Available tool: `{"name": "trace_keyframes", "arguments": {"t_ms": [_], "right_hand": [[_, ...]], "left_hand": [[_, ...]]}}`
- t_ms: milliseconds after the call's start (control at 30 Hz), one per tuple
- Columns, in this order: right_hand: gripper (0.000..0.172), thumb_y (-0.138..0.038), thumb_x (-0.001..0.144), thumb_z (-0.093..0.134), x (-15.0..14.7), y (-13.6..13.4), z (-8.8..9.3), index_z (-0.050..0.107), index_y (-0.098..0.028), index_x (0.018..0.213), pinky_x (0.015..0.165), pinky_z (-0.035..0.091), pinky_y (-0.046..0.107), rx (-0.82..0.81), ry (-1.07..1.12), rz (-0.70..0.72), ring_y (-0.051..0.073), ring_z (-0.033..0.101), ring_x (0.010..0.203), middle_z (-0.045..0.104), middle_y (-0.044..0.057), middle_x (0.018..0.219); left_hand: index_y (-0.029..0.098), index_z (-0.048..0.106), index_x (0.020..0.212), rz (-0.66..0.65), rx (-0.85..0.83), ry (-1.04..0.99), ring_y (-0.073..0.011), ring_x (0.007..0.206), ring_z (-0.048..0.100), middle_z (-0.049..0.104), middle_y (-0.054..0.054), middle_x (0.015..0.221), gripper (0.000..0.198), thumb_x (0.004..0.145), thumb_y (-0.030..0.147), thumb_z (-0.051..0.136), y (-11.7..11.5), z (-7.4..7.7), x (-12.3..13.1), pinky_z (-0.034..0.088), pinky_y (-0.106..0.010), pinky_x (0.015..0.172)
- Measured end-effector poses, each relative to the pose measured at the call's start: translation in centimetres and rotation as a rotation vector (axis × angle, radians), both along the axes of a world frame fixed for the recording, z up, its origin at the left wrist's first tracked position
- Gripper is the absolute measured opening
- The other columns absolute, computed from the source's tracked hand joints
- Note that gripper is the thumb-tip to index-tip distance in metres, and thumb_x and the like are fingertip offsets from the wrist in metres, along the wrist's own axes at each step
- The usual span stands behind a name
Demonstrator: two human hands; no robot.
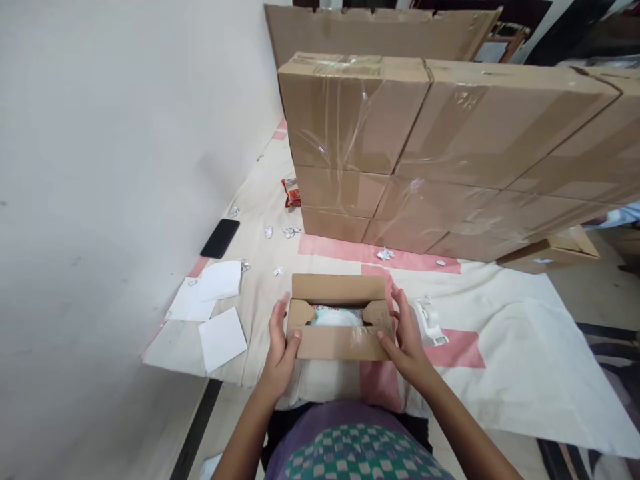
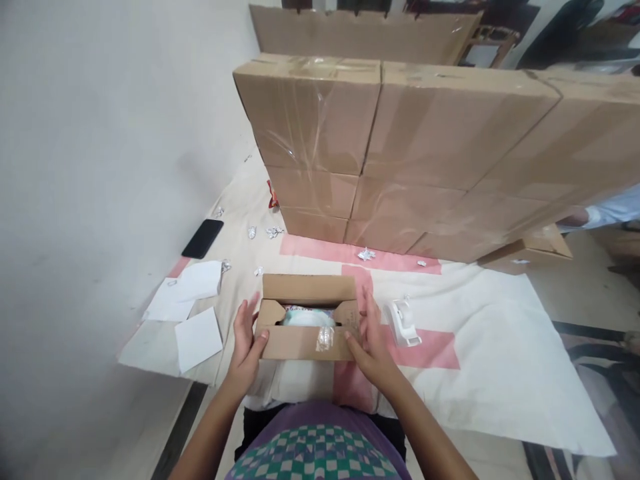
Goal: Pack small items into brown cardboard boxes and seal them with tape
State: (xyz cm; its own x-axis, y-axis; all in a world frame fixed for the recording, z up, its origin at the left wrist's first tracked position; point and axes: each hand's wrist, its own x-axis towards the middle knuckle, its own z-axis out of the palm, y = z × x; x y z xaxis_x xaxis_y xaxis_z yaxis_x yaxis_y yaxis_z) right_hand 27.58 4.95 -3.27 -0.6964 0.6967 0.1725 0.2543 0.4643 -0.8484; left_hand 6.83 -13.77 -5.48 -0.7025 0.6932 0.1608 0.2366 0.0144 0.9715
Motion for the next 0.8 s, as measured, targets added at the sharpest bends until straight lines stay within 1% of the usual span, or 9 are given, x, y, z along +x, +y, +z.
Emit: {"name": "trace_keyframes", "arguments": {"t_ms": [67,133,200,267,333,400,533,700,800], "right_hand": [[0.075,-0.030,0.099,0.053,-0.4,0.2,-0.1,0.012,-0.033,0.162,0.114,0.042,0.054,0.002,0.082,-0.025,0.027,0.042,0.145,0.038,0.012,0.160],[0.059,-0.023,0.096,0.054,-0.5,0.4,-0.3,0.037,-0.031,0.153,0.111,0.044,0.055,0.108,0.190,-0.057,0.027,0.051,0.135,0.058,0.011,0.139],[0.041,-0.016,0.093,0.054,-0.3,0.4,-0.5,0.059,-0.030,0.131,0.106,0.047,0.057,0.244,0.238,-0.045,0.029,0.056,0.127,0.069,0.009,0.115],[0.031,-0.012,0.090,0.052,-0.1,0.2,-0.6,0.068,-0.028,0.112,0.100,0.050,0.057,0.327,0.219,0.009,0.031,0.058,0.122,0.072,0.008,0.103],[0.028,-0.012,0.088,0.052,-0.1,0.1,-0.5,0.071,-0.026,0.103,0.098,0.051,0.058,0.361,0.203,0.034,0.032,0.059,0.120,0.072,0.009,0.101],[0.026,-0.014,0.086,0.053,-0.2,0.0,-0.4,0.070,-0.024,0.102,0.098,0.052,0.057,0.370,0.193,0.028,0.033,0.059,0.119,0.072,0.010,0.101],[0.023,-0.014,0.087,0.052,-0.7,-0.2,-0.1,0.069,-0.023,0.101,0.099,0.051,0.056,0.371,0.136,0.020,0.032,0.059,0.119,0.072,0.010,0.102],[0.024,-0.016,0.090,0.052,0.5,-0.2,1.0,0.069,-0.023,0.106,0.102,0.051,0.053,0.339,0.109,0.052,0.030,0.061,0.121,0.074,0.009,0.108],[0.024,-0.022,0.095,0.048,3.4,1.0,1.7,0.070,-0.022,0.104,0.094,0.052,0.049,0.321,0.141,-0.168,0.028,0.067,0.108,0.074,0.010,0.107]], "left_hand": [[0.032,0.020,0.157,-0.021,-0.005,-0.036,-0.0246,0.149,0.035,0.043,-0.012,0.155,0.062,0.102,0.037,0.048,-0.1,-0.2,0.1,0.022,-0.052,0.124],[0.030,0.026,0.153,0.077,-0.010,0.012,-0.0248,0.142,0.042,0.047,-0.013,0.146,0.057,0.101,0.038,0.049,-0.4,-0.6,0.3,0.029,-0.052,0.121],[0.026,0.041,0.142,0.179,-0.061,0.124,-0.0254,0.138,0.044,0.043,-0.013,0.140,0.045,0.100,0.038,0.050,-0.6,-0.7,0.5,0.034,-0.051,0.119],[0.023,0.058,0.124,0.172,-0.153,0.256,-0.0265,0.135,0.044,0.043,-0.012,0.135,0.030,0.100,0.038,0.047,-0.6,-0.3,0.4,0.037,-0.050,0.117],[0.022,0.068,0.107,0.124,-0.227,0.388,-0.0277,0.132,0.045,0.046,-0.011,0.131,0.028,0.100,0.035,0.044,-0.7,0.5,0.2,0.038,-0.051,0.115],[0.024,0.071,0.104,0.083,-0.240,0.527,-0.0289,0.129,0.046,0.051,-0.011,0.131,0.027,0.099,0.030,0.045,-0.6,1.6,-0.2,0.038,-0.052,0.112],[0.028,0.070,0.115,-0.008,-0.350,0.770,-0.0324,0.126,0.048,0.063,-0.010,0.127,0.025,0.095,0.028,0.056,-0.6,3.5,-0.2,0.032,-0.054,0.110],[0.034,0.063,0.134,-0.160,-0.496,0.920,-0.0373,0.127,0.050,0.062,-0.012,0.135,0.049,0.087,0.048,0.069,-0.5,5.0,1.4,0.017,-0.061,0.113],[0.036,0.060,0.138,-0.154,-0.567,0.938,-0.0366,0.128,0.051,0.061,-0.013,0.138,0.050,0.089,0.038,0.068,-0.3,5.6,2.1,0.011,-0.064,0.114]]}}
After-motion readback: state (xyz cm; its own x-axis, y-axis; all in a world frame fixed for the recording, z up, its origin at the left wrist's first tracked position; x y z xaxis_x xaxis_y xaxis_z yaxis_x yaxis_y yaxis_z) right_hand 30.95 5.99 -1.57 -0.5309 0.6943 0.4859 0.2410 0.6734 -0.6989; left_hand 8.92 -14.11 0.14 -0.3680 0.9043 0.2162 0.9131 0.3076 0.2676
